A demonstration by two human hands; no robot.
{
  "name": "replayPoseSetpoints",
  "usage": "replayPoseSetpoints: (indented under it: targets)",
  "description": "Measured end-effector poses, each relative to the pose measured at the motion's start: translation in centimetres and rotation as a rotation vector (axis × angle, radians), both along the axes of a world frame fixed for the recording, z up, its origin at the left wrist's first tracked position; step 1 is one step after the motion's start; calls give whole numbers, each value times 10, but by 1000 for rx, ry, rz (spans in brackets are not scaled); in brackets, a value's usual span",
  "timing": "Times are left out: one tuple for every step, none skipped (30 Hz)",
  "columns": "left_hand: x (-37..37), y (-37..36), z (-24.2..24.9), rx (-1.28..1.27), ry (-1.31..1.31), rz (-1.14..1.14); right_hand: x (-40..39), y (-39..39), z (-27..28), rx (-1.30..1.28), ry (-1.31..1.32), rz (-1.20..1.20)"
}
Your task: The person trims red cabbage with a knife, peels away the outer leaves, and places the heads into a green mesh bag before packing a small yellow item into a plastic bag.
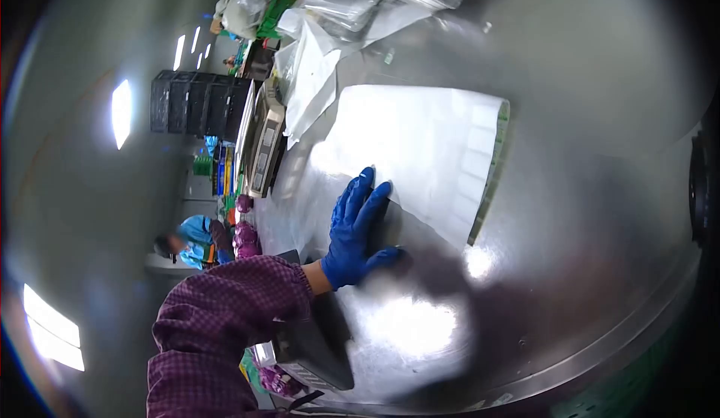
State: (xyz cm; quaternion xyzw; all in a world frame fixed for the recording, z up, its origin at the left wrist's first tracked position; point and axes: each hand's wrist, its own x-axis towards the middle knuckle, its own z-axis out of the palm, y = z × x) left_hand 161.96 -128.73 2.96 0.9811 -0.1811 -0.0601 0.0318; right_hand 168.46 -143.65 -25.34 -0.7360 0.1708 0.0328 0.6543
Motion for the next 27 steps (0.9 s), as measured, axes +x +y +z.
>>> replayPoseSetpoints:
  targets:
    - [0, -1, 0, 3, -16, 9, 1, -3, -3, 2, 2, 8]
    - [0, -2, -1, -1, -16, 12, 2, -6, -5, 5, 10, 13]
    - [-1, -2, -2, -6, -12, 12, 2, -8, -7, 6, 16, 17]
    - [-2, -1, -3, -6, -19, 13, 2, -10, -11, 8, 19, 20]
    - [-2, -2, -3, 5, -19, 22, 4, -13, -13, 9, 21, 20]
    - [-1, -2, -3, 16, -18, 34, 6, -13, -14, 13, 18, 27]
    - [-1, -1, -3, 18, -22, 39, 7, -14, -16, 15, 23, 28]
    - [-1, -1, -3, 15, -27, 35, 9, -16, -19, 19, 26, 29]
    - [-1, -1, -3, 9, -33, 31, 9, -17, -22, 22, 29, 26]
    - [0, -1, -3, 6, -33, 41, 9, -20, -25, 25, 33, 27]
    - [1, 1, -3, 5, -29, 31, 9, -21, -26, 28, 35, 24]
    - [1, 2, -3, 1, -26, 19, 7, -23, -27, 32, 32, 20]
    - [2, 3, -3, -9, -24, 23, 5, -24, -27, 36, 30, 13]
    - [2, 5, -3, 2, -27, 24, 1, -27, -25, 47, 27, 6]
    - [1, 6, -3, 10, -19, 20, -5, -32, -24, 57, 30, -10]
    - [1, 2, -3, 7, -18, 18, -15, -37, -22, 73, 26, -27]
    - [1, 1, -4, -19, 17, -5, -25, -41, -16, 89, 23, -51]
    - [0, 1, -5, -20, -13, 11, -38, -46, -8, 102, 24, -76]
    - [-1, 0, -6, -18, -36, 23, -52, -48, 2, 135, 18, -94]
    - [-2, 2, -7, -28, -36, 9, -67, -49, 15, 175, 23, -120]
    - [-1, 0, -7, 14, -52, -41, -82, -51, 28, 217, 29, -151]
    - [0, -2, -8, -6, -58, -51, -97, -53, 41, 263, 37, -184]
    - [-1, -2, -9, -24, -68, -59, -113, -53, 56, 319, 42, -213]
    - [-2, 0, -11, -58, -69, -59, -127, -51, 71, 377, 49, -247]
    - [-2, 1, -13, -91, -72, -55, -138, -51, 83, 441, 57, -282]
    - [-2, -1, -13, -84, -79, -80, -145, -48, 94, 510, 56, -318]
    - [-3, 0, -14, -90, -87, -91, -156, -46, 104, 565, 58, -359]
